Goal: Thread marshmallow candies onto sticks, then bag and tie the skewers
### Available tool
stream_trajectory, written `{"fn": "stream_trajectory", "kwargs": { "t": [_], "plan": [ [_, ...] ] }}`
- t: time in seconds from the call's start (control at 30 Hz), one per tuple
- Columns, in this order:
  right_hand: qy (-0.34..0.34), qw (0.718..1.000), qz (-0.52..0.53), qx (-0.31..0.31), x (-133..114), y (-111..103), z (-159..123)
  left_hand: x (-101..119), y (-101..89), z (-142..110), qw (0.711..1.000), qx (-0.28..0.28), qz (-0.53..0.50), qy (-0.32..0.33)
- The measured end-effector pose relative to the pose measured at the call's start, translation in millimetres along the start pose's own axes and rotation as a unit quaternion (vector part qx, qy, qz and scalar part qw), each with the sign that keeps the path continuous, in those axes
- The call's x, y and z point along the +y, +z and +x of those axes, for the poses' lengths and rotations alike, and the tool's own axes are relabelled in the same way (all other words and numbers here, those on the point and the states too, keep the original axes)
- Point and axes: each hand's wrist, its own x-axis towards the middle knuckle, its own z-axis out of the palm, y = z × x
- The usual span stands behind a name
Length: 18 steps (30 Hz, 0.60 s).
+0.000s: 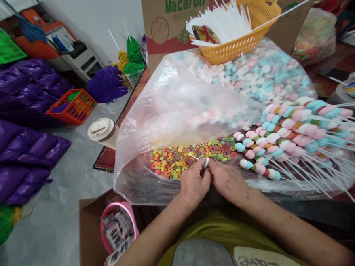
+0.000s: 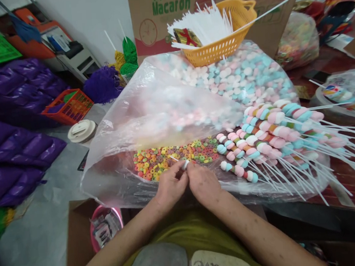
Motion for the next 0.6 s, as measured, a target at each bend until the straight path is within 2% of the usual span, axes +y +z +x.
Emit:
{"fn": "stream_trajectory", "kwargs": {
  "t": [0.07,0.1,0.13,0.17,0.23,0.3,0.37,0.43,0.5,0.57,0.6],
  "plan": [
    [0.005,1.000,0.002,0.007,14.0,-1.9,3.2,-1.9,-20.3,11.4,0.996,-0.022,0.081,0.012],
    [0.013,1.000,-0.009,0.014,21.2,-3.6,2.8,-2.9,-29.8,19.7,0.993,-0.007,0.118,0.001],
    [0.022,0.999,-0.022,0.019,27.4,-5.2,0.8,-3.8,-37.5,29.0,0.986,-0.017,0.163,-0.015],
    [0.028,0.999,-0.031,0.020,32.2,-6.3,-2.5,-4.2,-42.5,38.3,0.974,-0.051,0.219,-0.022],
    [0.013,1.000,-0.020,0.014,36.4,-5.6,-11.3,-3.9,-44.0,54.1,0.946,-0.106,0.305,-0.028],
    [-0.003,1.000,0.004,0.010,35.6,-0.7,-20.0,-3.6,-38.1,62.6,0.931,-0.127,0.342,-0.012],
    [-0.010,0.999,0.021,0.023,34.2,6.1,-25.7,-6.6,-32.0,63.4,0.940,-0.110,0.322,0.017],
    [-0.022,0.998,0.038,0.041,34.5,10.8,-28.1,-14.1,-31.6,59.7,0.967,-0.076,0.243,0.020],
    [-0.037,0.996,0.053,0.061,35.7,10.9,-28.2,-23.9,-37.3,55.3,0.992,-0.035,0.116,-0.025],
    [-0.028,0.996,0.046,0.072,35.5,7.0,-26.8,-31.1,-45.8,52.5,0.996,-0.004,0.005,-0.093],
    [-0.014,0.997,0.034,0.071,34.7,4.3,-26.0,-32.5,-49.8,52.1,0.993,0.004,-0.017,-0.114]
  ]
}}
